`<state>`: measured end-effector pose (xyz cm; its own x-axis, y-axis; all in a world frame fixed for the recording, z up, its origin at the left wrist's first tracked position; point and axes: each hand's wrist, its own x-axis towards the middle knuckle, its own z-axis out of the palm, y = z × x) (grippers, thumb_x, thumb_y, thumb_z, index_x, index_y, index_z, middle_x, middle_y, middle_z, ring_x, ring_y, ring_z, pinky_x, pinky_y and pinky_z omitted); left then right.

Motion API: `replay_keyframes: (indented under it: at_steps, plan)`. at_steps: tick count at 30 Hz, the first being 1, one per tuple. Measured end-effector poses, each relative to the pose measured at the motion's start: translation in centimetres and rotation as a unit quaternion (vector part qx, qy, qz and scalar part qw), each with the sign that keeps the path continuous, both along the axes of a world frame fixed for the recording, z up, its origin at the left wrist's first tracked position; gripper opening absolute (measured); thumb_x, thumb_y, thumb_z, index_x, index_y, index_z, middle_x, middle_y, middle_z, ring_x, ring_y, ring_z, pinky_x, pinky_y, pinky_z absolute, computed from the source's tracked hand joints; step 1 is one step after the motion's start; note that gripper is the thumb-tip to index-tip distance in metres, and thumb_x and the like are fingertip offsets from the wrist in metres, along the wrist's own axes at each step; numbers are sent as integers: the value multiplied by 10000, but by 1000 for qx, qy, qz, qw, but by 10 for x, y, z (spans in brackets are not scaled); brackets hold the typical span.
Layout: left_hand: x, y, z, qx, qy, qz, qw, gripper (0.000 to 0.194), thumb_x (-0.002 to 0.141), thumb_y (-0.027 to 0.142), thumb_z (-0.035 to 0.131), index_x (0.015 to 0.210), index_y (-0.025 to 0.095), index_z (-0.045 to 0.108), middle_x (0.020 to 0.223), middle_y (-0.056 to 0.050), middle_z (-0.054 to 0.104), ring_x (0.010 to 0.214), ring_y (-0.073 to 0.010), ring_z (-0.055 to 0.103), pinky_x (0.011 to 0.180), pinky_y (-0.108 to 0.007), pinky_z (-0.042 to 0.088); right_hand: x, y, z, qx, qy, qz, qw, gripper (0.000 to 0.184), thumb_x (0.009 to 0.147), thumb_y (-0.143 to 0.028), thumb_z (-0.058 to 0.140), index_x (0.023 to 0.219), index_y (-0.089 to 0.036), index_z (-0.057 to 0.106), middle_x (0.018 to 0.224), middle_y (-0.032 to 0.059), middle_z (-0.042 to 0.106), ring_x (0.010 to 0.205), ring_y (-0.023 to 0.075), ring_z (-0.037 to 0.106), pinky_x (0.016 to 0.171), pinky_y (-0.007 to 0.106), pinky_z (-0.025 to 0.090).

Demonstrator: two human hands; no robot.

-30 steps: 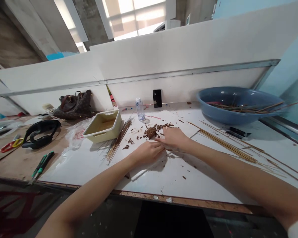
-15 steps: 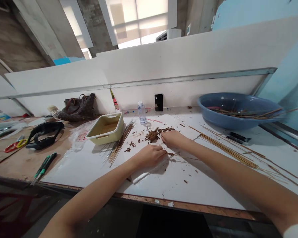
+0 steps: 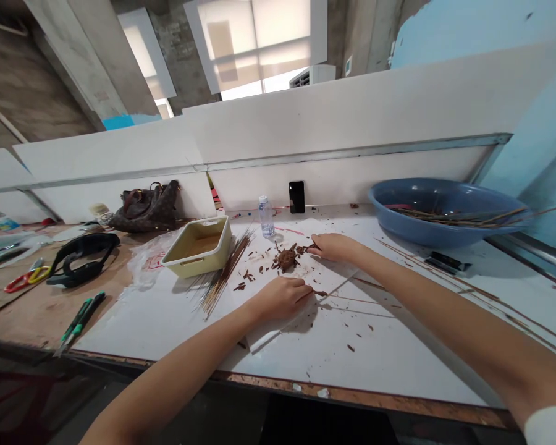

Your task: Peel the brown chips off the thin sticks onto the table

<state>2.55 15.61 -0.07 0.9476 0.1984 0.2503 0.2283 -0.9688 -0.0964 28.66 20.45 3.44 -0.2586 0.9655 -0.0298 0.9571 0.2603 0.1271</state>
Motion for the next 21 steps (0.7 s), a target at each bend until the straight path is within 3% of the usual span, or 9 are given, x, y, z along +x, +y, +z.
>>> replay_keyframes:
  at_steps: [7,14,21]
  plan:
    - [0,0,0,-12,-3,1,1000,239,1135,254,553,1048,163,756,931,-69,776,804,-196,732,681,-335,505,1,11,-8,25,-22,52,998,677,1134,-679,438,1378,-80,639,1244,277,784,1130,387,758,919,399,485]
    - [0,0,2,-20,-2,6,1000,238,1132,256,571,1066,152,775,938,-74,786,805,-203,742,685,-328,508,4,33,-16,18,-42,100,994,492,1185,-517,414,1290,-141,714,1173,210,814,1064,321,772,893,361,463]
    - [1,1,3,-82,-29,47,995,311,1144,273,541,1044,150,809,955,-109,797,827,-205,758,750,-294,539,-1,43,-14,47,-43,100,993,363,1179,-364,461,1111,-165,757,944,154,833,831,275,781,763,333,441]
